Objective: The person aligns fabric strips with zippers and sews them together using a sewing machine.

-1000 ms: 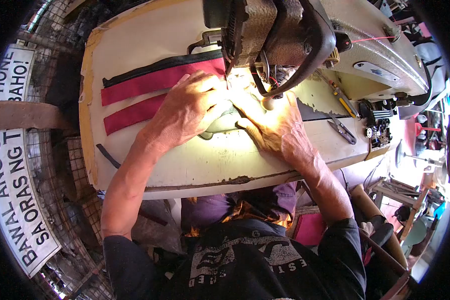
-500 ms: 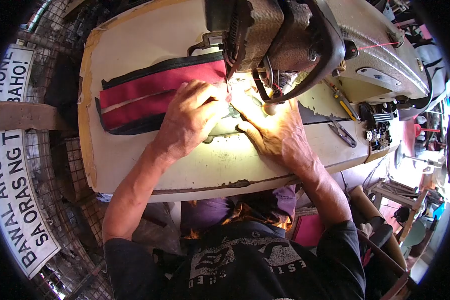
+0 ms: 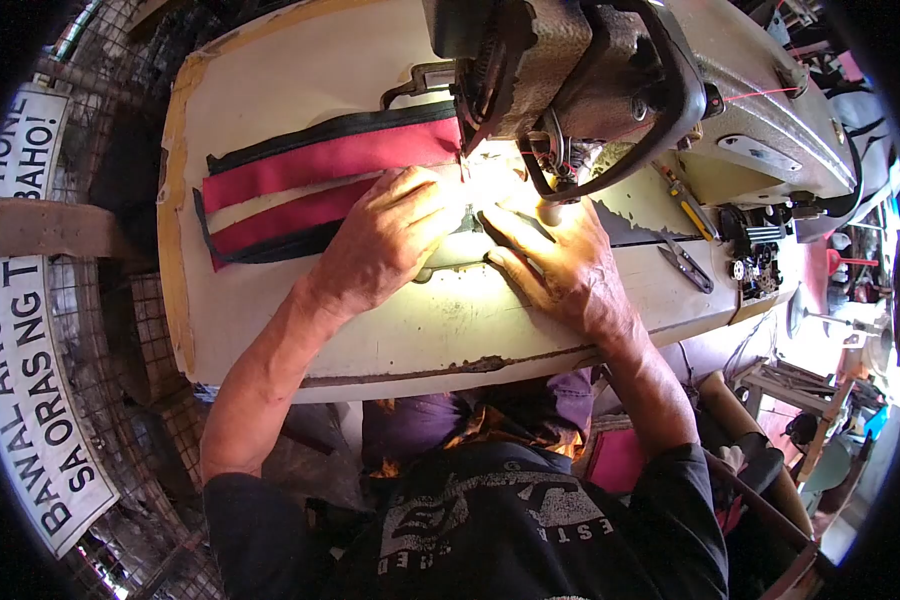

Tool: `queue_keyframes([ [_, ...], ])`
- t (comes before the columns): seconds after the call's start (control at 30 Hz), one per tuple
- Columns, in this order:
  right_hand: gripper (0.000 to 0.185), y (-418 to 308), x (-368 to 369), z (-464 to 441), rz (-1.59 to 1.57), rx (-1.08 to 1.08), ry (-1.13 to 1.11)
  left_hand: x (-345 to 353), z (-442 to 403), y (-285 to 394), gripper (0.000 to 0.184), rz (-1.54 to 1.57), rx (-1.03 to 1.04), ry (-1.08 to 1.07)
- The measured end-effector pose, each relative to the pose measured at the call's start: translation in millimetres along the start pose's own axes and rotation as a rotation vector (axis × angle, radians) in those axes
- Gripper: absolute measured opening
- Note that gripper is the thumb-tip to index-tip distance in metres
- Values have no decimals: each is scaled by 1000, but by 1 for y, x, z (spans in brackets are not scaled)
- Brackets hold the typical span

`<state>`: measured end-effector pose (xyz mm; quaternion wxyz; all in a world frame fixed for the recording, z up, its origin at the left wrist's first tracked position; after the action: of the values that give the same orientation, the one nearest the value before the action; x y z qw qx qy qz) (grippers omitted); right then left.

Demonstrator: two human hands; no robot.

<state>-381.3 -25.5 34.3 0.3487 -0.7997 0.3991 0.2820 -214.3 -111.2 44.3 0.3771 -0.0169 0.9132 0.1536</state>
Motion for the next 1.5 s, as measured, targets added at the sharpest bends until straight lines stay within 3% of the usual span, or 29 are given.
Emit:
queue_keyframes([
  [1.5,40,-9,4,-10,-12,-7,-107,4,5,-5,32,69,-107,31],
])
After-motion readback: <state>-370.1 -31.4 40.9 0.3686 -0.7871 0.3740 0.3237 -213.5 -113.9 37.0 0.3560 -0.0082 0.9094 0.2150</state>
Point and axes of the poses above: each hand's wrist, its own z-axis away from the middle knuckle, its own x-axis out of the palm, y = z × x, the point moved 5 cm from there along -z, towards the middle knuckle, and after that the axes turned 13 degrees about y, right-handed, at the moved point
